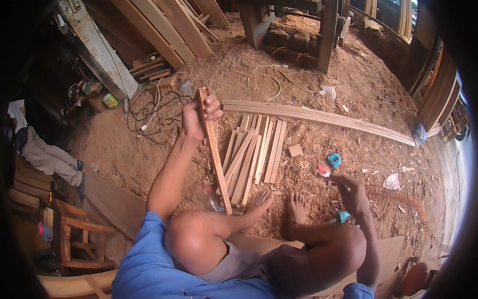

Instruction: The person sits on the floor and assembles a wooden frame by hand. They pick up thin wooden slats, align them with longer base pieces, and use a nail gun to fasten the components together. The person also uses a tape measure to check dimensions during the process.

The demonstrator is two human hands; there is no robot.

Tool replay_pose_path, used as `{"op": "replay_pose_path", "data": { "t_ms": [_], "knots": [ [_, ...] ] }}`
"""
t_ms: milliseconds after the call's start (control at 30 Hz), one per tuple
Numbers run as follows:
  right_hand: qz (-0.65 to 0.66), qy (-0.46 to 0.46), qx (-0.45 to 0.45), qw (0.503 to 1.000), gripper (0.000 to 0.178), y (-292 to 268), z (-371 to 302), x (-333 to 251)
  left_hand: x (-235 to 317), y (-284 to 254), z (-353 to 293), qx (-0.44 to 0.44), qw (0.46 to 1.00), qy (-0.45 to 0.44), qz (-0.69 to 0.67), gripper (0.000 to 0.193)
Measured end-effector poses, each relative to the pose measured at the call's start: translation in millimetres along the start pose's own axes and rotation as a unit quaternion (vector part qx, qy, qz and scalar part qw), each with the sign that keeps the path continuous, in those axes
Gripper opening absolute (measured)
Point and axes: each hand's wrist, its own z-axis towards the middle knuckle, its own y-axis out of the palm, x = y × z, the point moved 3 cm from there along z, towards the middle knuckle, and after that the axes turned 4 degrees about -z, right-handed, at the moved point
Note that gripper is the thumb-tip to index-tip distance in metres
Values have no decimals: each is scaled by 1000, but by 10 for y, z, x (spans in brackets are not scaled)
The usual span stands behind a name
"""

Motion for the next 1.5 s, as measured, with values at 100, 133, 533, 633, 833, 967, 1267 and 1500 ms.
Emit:
{"op": "replay_pose_path", "data": {
  "t_ms": [100,133,533,633,833,967,1267,1500],
  "knots": [
    [11,-14,-83,996,22,380,476,180,-174,-253,210,60,998,17,30,35],
    [5,-9,-110,994,22,520,630,291,-254,-354,314,91,995,15,35,36],
    [-225,-93,-112,964,28,2104,2986,2253,-402,-1738,687,232,926,100,282,47],
    [-270,-41,-20,962,40,2083,3402,2652,-312,-1748,639,228,922,99,297,53],
    [-346,-74,-102,930,49,2182,3745,3181,-152,-1845,447,281,888,126,342,54],
    [-426,-147,-133,883,46,2264,3699,3256,-69,-1991,395,308,889,128,314,37],
    [-359,-207,-9,910,23,1783,3295,2666,-174,-2121,471,446,818,79,355,36],
    [-224,-68,17,972,18,758,2105,2255,-408,-1417,-80,431,704,237,512,52]
  ]
}}
